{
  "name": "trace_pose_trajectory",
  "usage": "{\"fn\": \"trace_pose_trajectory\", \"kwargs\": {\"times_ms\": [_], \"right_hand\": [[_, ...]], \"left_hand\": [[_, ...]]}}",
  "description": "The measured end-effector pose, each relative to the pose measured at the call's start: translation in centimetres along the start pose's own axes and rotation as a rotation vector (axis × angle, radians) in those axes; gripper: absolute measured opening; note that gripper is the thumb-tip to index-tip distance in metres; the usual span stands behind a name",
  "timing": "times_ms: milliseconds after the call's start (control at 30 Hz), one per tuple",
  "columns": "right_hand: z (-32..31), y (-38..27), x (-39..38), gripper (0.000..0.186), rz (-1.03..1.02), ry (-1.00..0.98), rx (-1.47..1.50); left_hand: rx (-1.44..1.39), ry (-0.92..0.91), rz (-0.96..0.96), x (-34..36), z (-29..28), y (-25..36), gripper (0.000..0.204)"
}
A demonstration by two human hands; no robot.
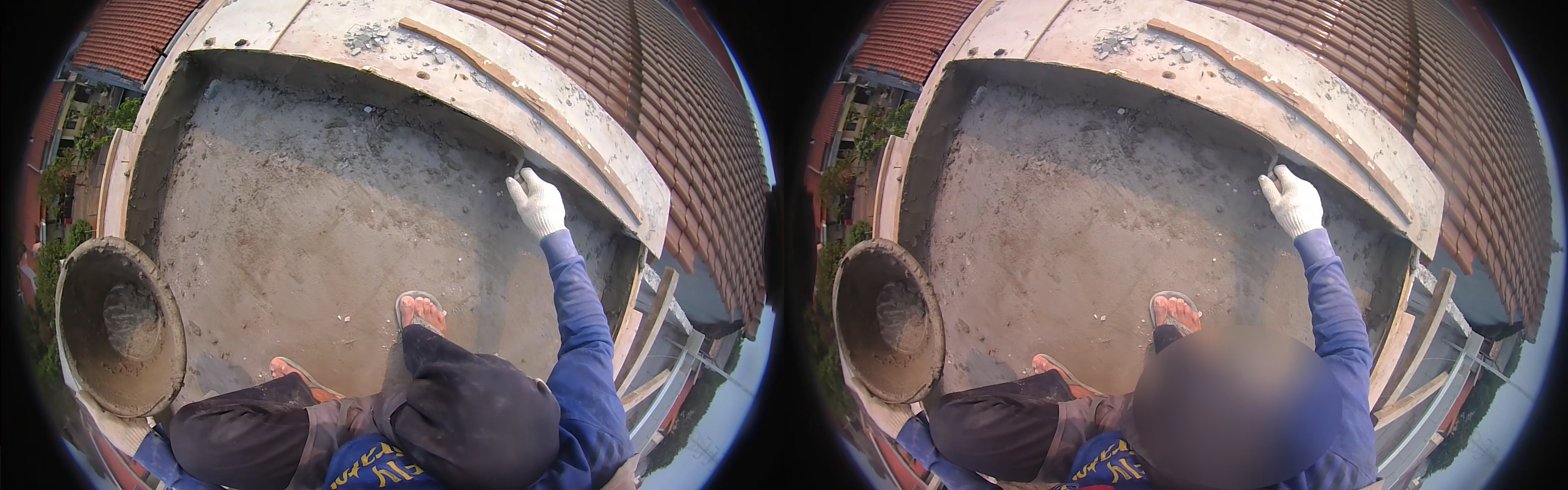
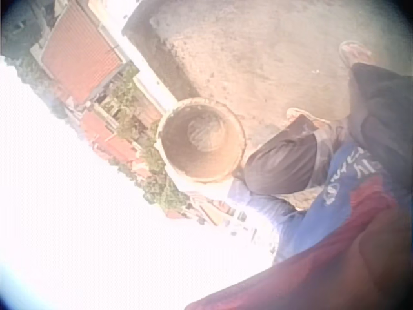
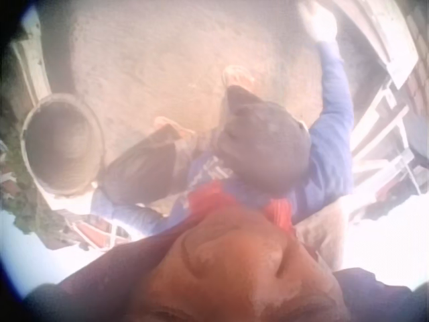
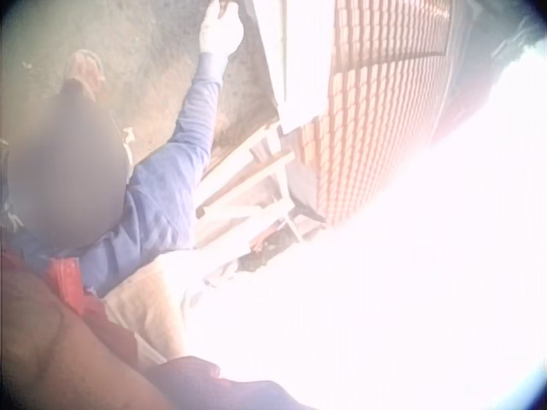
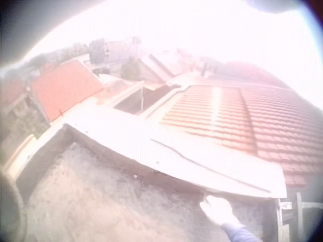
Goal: The person scoops wet cement from a bucket using a trowel and spreads it onto a rooftop surface. They repeatedly transfer cement and smooth the area to create a level finish.
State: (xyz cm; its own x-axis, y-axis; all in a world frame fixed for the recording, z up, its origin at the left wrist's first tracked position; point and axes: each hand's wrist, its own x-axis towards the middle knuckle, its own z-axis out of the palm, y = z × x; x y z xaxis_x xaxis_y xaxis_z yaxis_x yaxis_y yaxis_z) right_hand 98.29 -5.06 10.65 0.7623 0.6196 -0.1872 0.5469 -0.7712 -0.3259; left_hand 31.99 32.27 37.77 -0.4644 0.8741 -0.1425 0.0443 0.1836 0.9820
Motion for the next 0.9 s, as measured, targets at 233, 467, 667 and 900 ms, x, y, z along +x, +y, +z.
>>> {"fn": "trace_pose_trajectory", "kwargs": {"times_ms": [233, 467, 667, 900], "right_hand": [[-3.1, 3.3, -6.1, 0.028, -0.068, 0.099, -0.172], [4.2, -8.5, -4.9, 0.022, -0.266, 0.057, -0.059], [7.4, -13.8, 1.9, 0.025, -0.411, 0.079, -0.19], [4.5, -9.7, -0.7, 0.029, -0.355, -0.073, -0.123]], "left_hand": [[-0.016, -0.031, -0.018, -1.5, 1.6, 0.5, 0.066], [0.266, -0.222, 0.218, 5.7, -5.1, -1.4, 0.063], [0.04, -0.16, 0.033, 1.7, -1.4, -1.0, 0.063], [-0.104, -0.044, -0.109, -0.5, 0.4, 0.2, 0.063]]}}
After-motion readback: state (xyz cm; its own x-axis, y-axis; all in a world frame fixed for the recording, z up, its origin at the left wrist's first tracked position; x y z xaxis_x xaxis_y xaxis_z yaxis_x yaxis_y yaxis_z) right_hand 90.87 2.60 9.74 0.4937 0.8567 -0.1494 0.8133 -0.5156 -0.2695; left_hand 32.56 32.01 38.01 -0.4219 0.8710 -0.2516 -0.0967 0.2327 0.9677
